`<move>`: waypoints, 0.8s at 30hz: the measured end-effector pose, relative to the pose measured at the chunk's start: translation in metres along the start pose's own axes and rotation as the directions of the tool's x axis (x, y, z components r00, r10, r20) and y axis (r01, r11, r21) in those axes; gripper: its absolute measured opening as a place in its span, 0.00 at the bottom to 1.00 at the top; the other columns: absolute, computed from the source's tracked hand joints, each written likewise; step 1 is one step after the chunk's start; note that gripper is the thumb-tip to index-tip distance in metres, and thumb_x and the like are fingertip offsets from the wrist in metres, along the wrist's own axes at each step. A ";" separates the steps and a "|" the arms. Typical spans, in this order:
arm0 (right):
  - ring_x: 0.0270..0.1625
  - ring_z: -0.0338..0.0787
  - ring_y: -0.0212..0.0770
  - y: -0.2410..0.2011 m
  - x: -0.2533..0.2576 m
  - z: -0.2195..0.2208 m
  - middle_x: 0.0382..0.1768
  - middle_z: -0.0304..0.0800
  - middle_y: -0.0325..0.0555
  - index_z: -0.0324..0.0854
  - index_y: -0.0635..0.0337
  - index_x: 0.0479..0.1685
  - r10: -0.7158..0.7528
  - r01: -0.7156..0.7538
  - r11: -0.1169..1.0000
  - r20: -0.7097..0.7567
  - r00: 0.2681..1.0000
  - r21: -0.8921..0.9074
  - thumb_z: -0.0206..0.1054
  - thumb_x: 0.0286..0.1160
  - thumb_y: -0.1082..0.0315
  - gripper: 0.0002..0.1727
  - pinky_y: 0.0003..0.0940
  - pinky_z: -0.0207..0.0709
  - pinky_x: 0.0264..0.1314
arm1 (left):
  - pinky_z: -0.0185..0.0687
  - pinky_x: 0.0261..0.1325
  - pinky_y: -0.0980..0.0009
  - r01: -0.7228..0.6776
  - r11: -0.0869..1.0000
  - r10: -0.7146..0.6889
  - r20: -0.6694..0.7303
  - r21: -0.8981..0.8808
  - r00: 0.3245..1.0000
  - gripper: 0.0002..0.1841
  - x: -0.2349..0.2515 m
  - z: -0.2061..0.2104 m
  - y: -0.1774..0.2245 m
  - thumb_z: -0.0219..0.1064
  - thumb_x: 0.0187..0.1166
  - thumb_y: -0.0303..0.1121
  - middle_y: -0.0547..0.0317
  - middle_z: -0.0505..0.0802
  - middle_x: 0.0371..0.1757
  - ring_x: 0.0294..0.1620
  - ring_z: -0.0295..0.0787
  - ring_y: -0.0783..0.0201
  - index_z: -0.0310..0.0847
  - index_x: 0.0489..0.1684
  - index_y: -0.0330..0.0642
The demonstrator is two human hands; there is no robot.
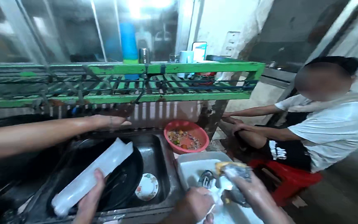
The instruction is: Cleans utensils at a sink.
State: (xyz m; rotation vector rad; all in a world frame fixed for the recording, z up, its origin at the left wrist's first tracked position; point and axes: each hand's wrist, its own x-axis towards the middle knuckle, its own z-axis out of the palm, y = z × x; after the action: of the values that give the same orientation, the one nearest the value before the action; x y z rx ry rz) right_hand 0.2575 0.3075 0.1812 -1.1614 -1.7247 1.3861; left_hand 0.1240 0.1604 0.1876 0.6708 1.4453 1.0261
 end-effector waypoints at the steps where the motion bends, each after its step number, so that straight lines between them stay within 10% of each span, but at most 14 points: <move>1: 0.45 0.92 0.38 0.002 0.002 -0.007 0.52 0.89 0.51 0.67 0.67 0.77 -0.068 0.072 0.994 -0.059 0.996 0.076 0.72 0.71 0.63 0.35 0.40 0.89 0.49 | 0.76 0.24 0.76 -0.016 1.000 0.016 0.006 -0.004 1.000 0.16 0.001 -0.002 -0.003 0.53 0.93 0.36 0.60 0.83 0.34 0.19 0.75 0.72 0.77 0.67 0.37; 6: 0.26 0.89 0.29 0.007 -0.002 -0.011 0.28 0.88 0.34 0.72 0.61 0.60 0.006 0.052 0.900 -0.130 0.991 0.432 0.62 0.81 0.62 0.16 0.29 0.87 0.29 | 0.71 0.27 0.74 -0.059 0.998 0.062 -0.103 0.032 0.993 0.16 0.008 0.009 0.005 0.55 0.92 0.36 0.59 0.83 0.36 0.22 0.71 0.72 0.79 0.66 0.37; 15: 0.51 0.91 0.36 0.004 -0.028 -0.046 0.54 0.88 0.50 0.68 0.70 0.76 0.027 -0.025 1.000 0.159 0.987 -0.015 0.73 0.68 0.64 0.35 0.39 0.88 0.58 | 0.80 0.61 0.59 -0.291 0.934 0.310 -0.067 0.207 0.948 0.20 0.014 0.009 0.021 0.58 0.90 0.38 0.41 0.90 0.62 0.53 0.87 0.57 0.83 0.68 0.33; 17: 0.57 0.90 0.48 0.002 -0.036 -0.045 0.57 0.88 0.61 0.72 0.73 0.73 0.081 0.025 0.965 0.389 0.918 -0.260 0.76 0.69 0.61 0.35 0.51 0.83 0.66 | 0.78 0.47 0.64 -0.283 0.942 0.292 -0.029 0.183 0.956 0.19 0.014 0.012 0.029 0.59 0.90 0.38 0.46 0.87 0.52 0.40 0.80 0.63 0.83 0.64 0.31; 20: 0.62 0.89 0.56 0.001 -0.048 -0.027 0.59 0.88 0.67 0.74 0.74 0.72 0.121 0.078 0.934 0.511 0.851 -0.350 0.78 0.69 0.57 0.37 0.58 0.78 0.72 | 0.78 0.53 0.58 -0.227 0.941 0.236 -0.008 0.253 0.972 0.14 0.011 0.012 0.047 0.60 0.87 0.32 0.43 0.87 0.48 0.44 0.82 0.57 0.82 0.54 0.26; 24: 0.66 0.88 0.58 0.021 -0.039 -0.042 0.64 0.85 0.69 0.65 0.72 0.81 0.169 0.085 0.925 0.599 0.783 -0.371 0.75 0.72 0.64 0.38 0.59 0.77 0.74 | 0.77 0.33 0.77 -0.342 0.931 0.366 -0.352 0.131 0.861 0.09 0.011 -0.018 0.063 0.59 0.88 0.30 0.63 0.83 0.26 0.25 0.78 0.74 0.81 0.50 0.33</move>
State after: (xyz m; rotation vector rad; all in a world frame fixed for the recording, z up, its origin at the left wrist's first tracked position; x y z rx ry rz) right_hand 0.3157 0.2907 0.1734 -0.9873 -2.5484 1.6309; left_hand 0.0950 0.1948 0.2367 0.8437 1.7269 1.4602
